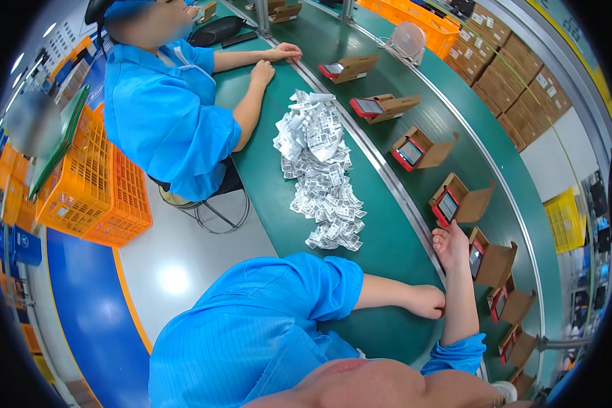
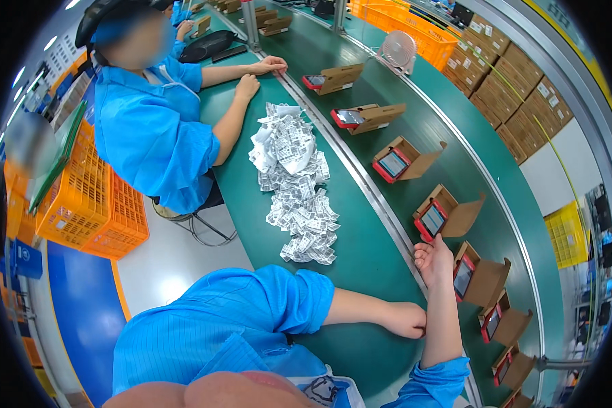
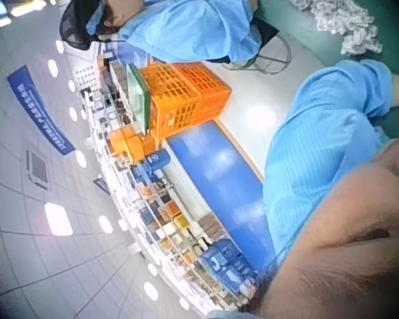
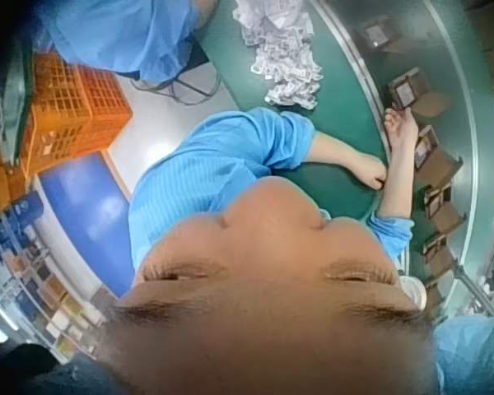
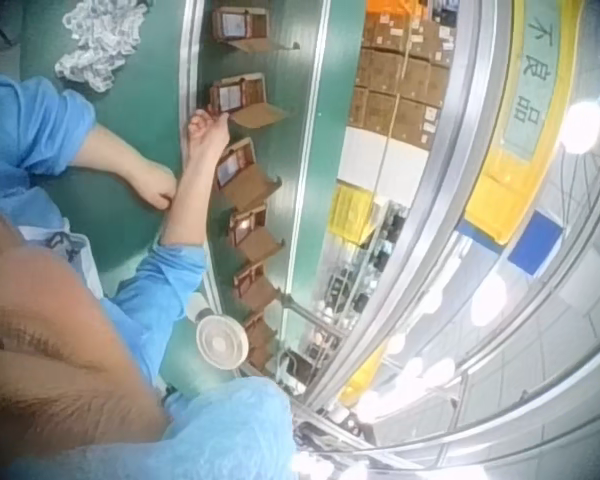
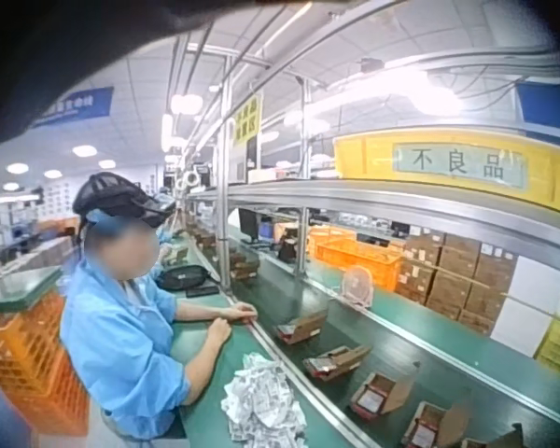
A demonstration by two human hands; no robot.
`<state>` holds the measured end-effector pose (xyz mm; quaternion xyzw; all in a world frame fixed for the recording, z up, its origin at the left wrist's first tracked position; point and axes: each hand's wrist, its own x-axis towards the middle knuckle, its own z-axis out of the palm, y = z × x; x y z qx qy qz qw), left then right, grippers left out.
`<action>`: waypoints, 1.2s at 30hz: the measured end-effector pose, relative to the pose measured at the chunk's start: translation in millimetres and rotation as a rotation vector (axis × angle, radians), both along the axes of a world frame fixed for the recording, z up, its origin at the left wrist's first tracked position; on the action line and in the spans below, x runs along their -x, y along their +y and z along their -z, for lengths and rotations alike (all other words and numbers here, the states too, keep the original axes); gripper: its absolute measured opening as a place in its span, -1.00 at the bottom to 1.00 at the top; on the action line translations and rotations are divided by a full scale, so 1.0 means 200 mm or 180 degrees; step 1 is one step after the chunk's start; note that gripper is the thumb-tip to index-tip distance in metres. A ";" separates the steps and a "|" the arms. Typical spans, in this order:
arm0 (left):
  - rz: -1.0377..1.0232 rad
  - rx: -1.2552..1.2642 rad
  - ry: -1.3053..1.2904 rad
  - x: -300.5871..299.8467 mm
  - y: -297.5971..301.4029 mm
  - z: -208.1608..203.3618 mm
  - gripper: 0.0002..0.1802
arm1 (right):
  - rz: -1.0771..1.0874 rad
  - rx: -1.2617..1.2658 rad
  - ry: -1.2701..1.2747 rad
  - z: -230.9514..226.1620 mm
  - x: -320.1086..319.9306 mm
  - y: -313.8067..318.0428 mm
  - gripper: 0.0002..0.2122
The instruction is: Testing the screen functionality and settings of handheld electronic devices on a factory assembly line.
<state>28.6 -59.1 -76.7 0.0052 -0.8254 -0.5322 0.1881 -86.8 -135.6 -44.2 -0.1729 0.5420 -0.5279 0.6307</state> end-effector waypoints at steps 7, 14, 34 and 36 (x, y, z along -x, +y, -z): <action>-0.0012 0.0026 -0.0170 -0.04 -0.05 -0.04 -0.75 | 0.0239 0.0051 0.0028 0.00 -0.03 -0.06 -0.64; 0.0043 -0.0169 -0.0036 0.00 -0.06 0.01 -0.77 | 0.0228 0.0197 0.0472 -0.14 -0.05 0.01 -0.66; 0.0428 -0.3844 -0.0045 -0.07 -0.13 -0.09 -0.31 | 0.0808 0.1390 0.1788 0.11 -0.02 0.95 -0.62; 0.0575 -0.3975 0.0054 -0.06 -0.11 -0.10 -0.36 | 0.0884 0.1405 0.1632 0.15 -0.02 0.96 -0.63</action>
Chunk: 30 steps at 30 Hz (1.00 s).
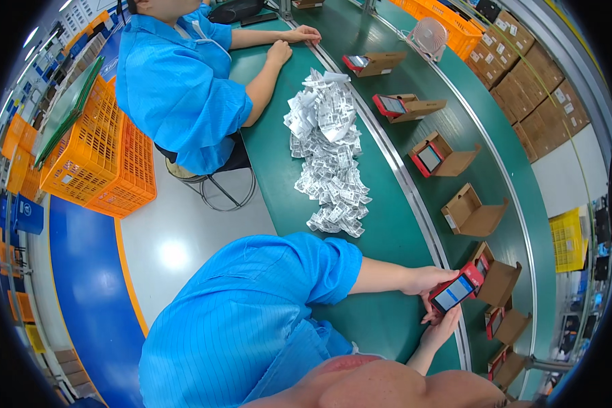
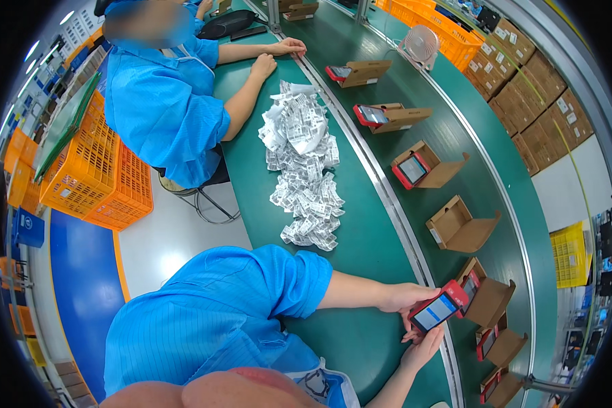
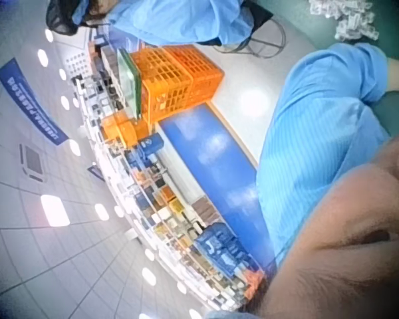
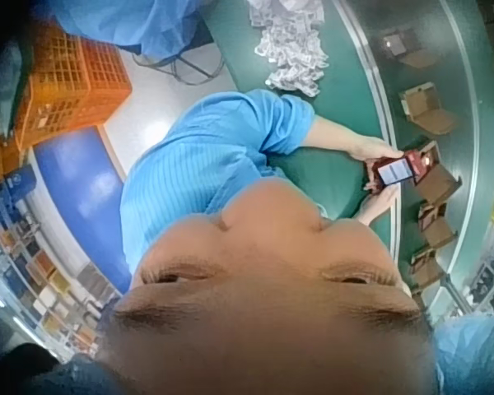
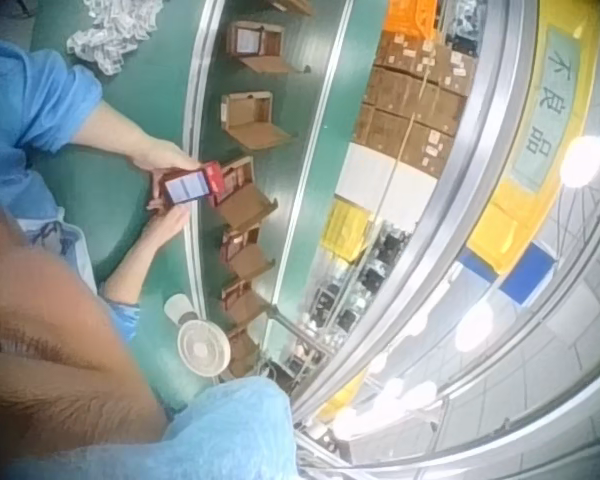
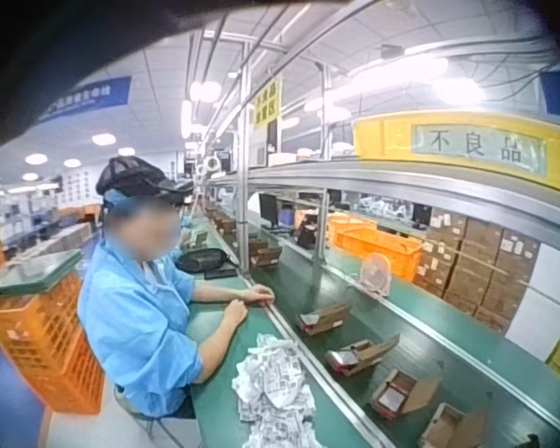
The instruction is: Testing the screen functionality and settings of handheld electronic devices on a factory assembly line.
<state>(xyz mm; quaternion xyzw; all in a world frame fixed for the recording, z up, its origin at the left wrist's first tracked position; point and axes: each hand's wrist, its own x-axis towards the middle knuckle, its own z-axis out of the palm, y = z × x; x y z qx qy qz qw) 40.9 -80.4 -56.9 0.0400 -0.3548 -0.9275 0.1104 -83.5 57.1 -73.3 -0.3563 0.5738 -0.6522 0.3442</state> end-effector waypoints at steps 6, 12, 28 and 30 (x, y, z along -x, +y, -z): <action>0.0176 -0.0314 -0.0005 0.05 -0.07 0.11 -0.48 | 0.0042 -0.0205 -0.0789 -0.03 0.00 -0.07 -0.57; -0.0001 -0.0031 -0.0266 0.06 -0.11 0.06 -0.39 | -0.0338 -0.0126 -0.0769 0.03 0.08 -0.09 -0.58; 0.0185 0.0578 -0.0539 0.05 -0.10 -0.01 -0.14 | -0.0561 -0.0419 -0.0700 -0.05 0.09 -0.07 -0.65; 0.0194 0.0559 -0.0516 0.05 -0.10 -0.01 -0.17 | -0.0574 -0.0423 -0.0701 -0.04 0.09 -0.07 -0.65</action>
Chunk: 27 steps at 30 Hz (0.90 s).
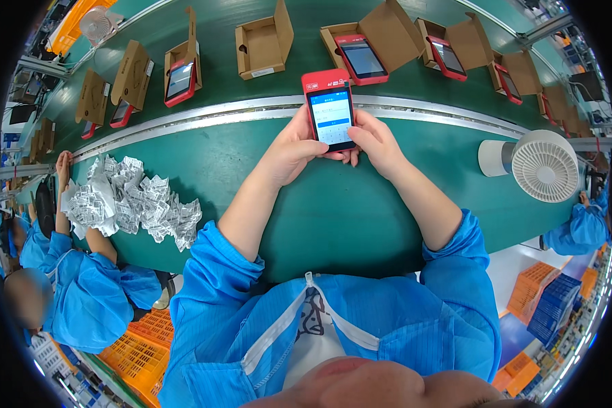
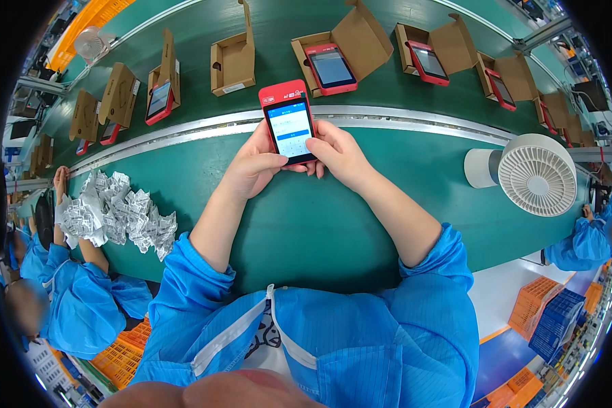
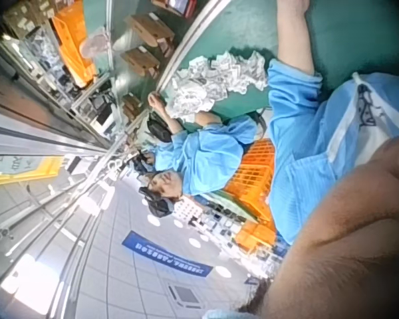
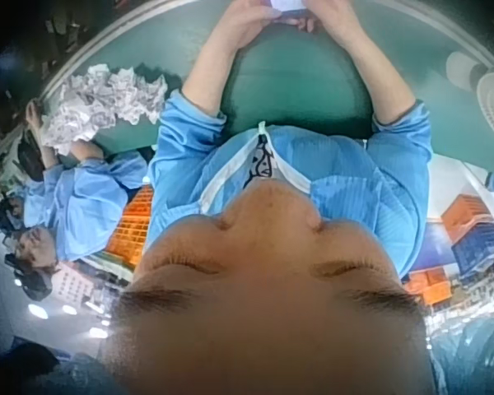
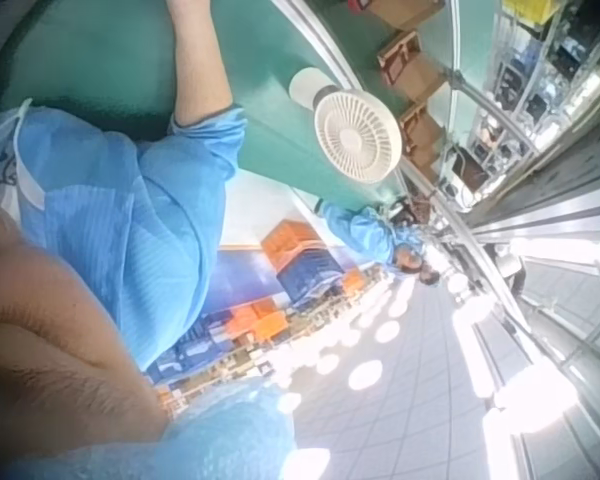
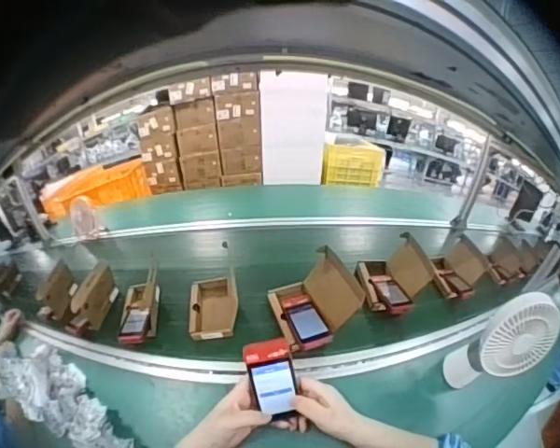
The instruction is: Testing the screen functionality and settings of handheld electronic devices on a factory assembly line.
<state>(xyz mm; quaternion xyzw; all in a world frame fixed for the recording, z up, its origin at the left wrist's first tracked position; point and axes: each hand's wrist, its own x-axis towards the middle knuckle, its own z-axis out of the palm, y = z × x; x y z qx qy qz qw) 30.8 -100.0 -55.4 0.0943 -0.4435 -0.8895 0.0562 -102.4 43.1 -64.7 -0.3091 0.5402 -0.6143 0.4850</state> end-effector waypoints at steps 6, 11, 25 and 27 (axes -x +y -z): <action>-0.0002 0.0052 -0.0010 -0.01 0.00 -0.01 -0.17 | -0.0034 -0.0001 0.0072 0.00 0.00 -0.02 -0.65; 0.0083 0.0110 -0.0035 0.00 0.00 -0.02 -0.12 | 0.0107 -0.0055 0.0077 -0.01 -0.01 -0.01 -0.68; 0.0160 0.0267 -0.0019 -0.01 -0.01 0.01 -0.11 | 0.0229 -0.0194 0.0197 -0.02 -0.04 -0.03 -0.65; 0.0195 0.0293 0.0039 -0.01 -0.02 0.02 -0.10 | 0.0233 -0.0200 0.0183 -0.02 -0.04 -0.03 -0.65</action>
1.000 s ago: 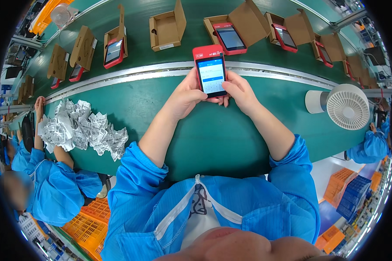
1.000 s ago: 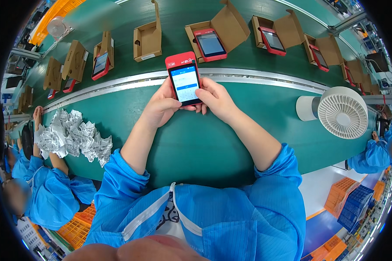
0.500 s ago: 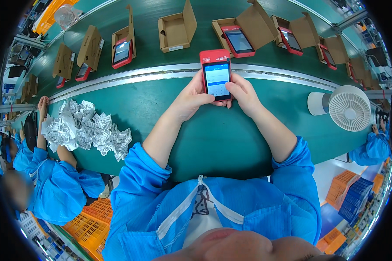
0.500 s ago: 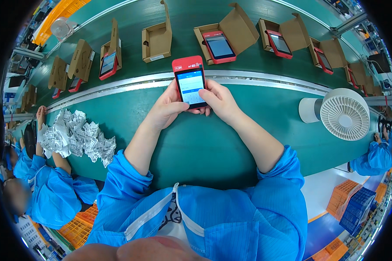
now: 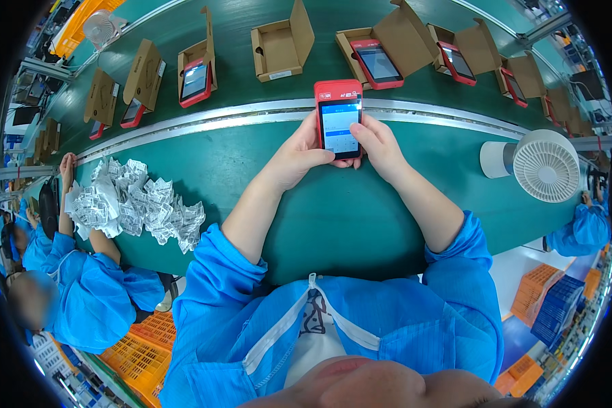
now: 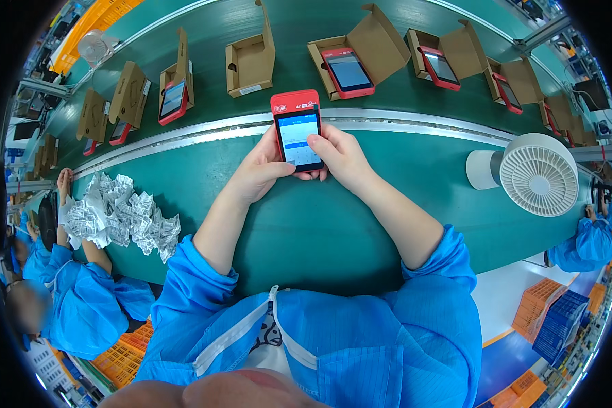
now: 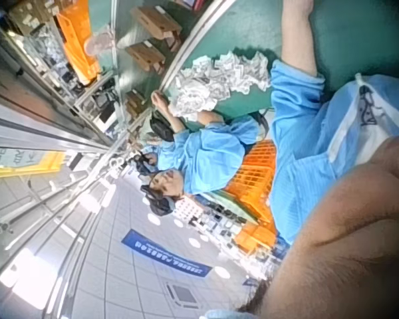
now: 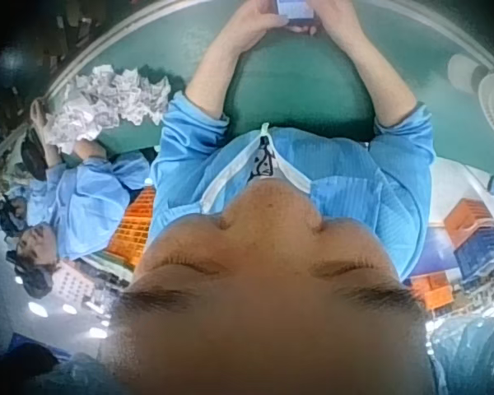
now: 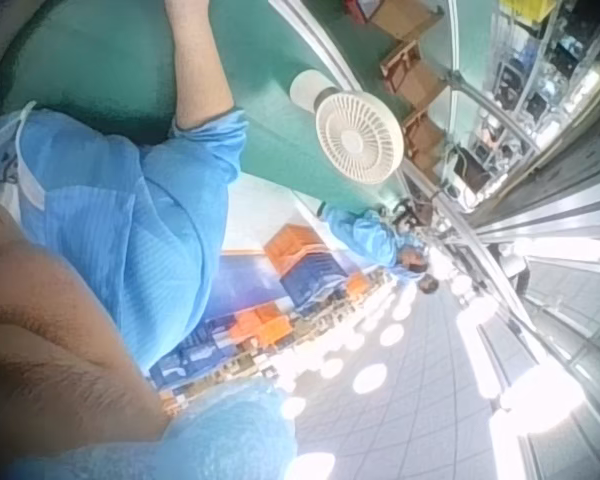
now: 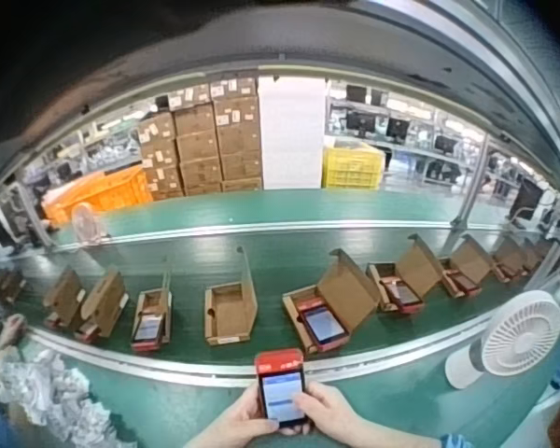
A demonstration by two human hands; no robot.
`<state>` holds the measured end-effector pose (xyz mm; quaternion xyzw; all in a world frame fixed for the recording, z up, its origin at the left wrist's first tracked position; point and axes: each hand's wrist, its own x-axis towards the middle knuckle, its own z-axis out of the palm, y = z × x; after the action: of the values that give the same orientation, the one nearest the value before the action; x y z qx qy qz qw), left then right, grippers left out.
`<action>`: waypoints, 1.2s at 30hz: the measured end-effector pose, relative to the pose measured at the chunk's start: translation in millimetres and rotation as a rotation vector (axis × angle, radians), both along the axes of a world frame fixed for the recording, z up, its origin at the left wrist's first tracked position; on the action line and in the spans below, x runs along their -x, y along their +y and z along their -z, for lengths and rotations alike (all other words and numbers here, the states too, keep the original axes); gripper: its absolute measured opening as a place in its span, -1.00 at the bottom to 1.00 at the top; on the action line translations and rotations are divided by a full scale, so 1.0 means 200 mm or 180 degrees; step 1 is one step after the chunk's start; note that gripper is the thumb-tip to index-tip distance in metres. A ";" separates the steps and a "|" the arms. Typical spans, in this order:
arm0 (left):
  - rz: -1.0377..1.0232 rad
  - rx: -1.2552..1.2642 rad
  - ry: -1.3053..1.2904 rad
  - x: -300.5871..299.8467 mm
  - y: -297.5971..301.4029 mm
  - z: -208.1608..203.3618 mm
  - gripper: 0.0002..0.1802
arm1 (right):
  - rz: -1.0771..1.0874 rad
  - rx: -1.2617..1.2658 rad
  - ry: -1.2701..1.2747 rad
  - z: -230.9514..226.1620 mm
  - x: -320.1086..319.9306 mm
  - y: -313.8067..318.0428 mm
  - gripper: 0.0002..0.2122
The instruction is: Testing the screen functionality and settings of handheld electronic devices on a factory assembly line.
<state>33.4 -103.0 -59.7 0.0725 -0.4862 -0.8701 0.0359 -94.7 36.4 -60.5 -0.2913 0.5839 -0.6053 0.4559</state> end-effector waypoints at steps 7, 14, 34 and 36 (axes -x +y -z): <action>0.0009 -0.0033 -0.0013 -0.01 -0.01 0.00 -0.08 | -0.0030 -0.0006 0.0060 0.00 -0.01 -0.01 -0.63; -0.0033 -0.0057 -0.0050 -0.01 -0.01 0.00 -0.07 | -0.0011 -0.0064 0.0113 0.00 -0.01 -0.01 -0.62; 0.0086 -0.0006 -0.0032 -0.07 -0.12 0.11 -0.07 | 0.0130 -0.0125 0.0009 0.09 -0.07 -0.13 -0.59; 0.0063 -0.0018 -0.0016 -0.08 -0.13 0.11 -0.07 | 0.0143 -0.0164 0.0040 0.09 -0.08 -0.15 -0.59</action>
<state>49.9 -129.8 -82.1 0.0700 -0.4846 -0.8716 0.0258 -78.5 6.9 -78.9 -0.2701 0.6085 -0.5982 0.4459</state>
